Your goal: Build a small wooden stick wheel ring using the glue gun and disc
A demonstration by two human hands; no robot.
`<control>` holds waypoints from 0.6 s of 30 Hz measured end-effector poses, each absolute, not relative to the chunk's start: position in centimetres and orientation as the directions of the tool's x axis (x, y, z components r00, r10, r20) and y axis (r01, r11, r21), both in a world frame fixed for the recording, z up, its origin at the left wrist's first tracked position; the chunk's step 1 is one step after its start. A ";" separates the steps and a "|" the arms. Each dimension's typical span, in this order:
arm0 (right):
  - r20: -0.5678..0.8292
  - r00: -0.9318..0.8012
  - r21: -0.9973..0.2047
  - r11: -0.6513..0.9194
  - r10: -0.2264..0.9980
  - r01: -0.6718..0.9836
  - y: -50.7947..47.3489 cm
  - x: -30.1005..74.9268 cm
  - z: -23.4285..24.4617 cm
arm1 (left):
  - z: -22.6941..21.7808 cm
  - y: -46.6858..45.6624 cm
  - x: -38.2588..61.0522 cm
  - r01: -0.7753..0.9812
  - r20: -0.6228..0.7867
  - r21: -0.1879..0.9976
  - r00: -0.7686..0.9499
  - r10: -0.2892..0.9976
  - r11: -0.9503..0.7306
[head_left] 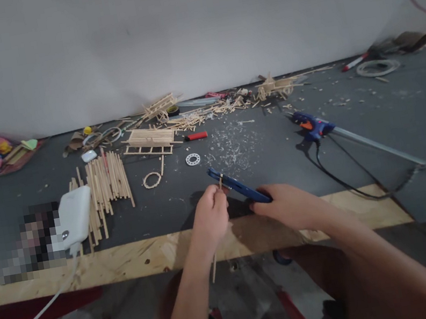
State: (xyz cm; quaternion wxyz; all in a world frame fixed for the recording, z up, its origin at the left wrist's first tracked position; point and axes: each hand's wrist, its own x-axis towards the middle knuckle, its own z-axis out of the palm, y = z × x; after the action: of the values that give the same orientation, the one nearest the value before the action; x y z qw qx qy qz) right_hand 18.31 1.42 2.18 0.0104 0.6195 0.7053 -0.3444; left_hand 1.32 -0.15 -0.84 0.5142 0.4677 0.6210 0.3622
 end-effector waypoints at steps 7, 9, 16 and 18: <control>-0.441 -0.242 -0.449 0.021 0.864 0.893 1.9 18.5 1.6 | -1.0 0.4 1.5 0.117 -0.348 0.931 0.000 0.938 0.345; -0.436 -0.239 -0.446 0.023 0.868 0.895 2.0 18.4 1.4 | -0.9 0.4 1.6 0.066 -0.382 0.922 0.008 0.924 0.381; -0.419 -0.175 -0.428 -0.024 0.891 0.904 2.8 18.1 1.0 | -0.2 0.5 1.4 -0.123 -0.472 0.876 -0.018 0.882 0.466; -0.433 -0.177 -0.436 -0.033 0.884 0.899 2.9 18.2 1.1 | 0.0 0.4 1.2 -0.140 -0.475 0.872 -0.015 0.880 0.468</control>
State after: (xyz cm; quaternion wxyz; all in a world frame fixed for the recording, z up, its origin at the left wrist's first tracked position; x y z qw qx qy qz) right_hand 18.23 2.85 1.10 0.0118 0.6413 0.6952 -0.3246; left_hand 1.23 0.44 0.00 0.6265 0.3166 0.5846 0.4069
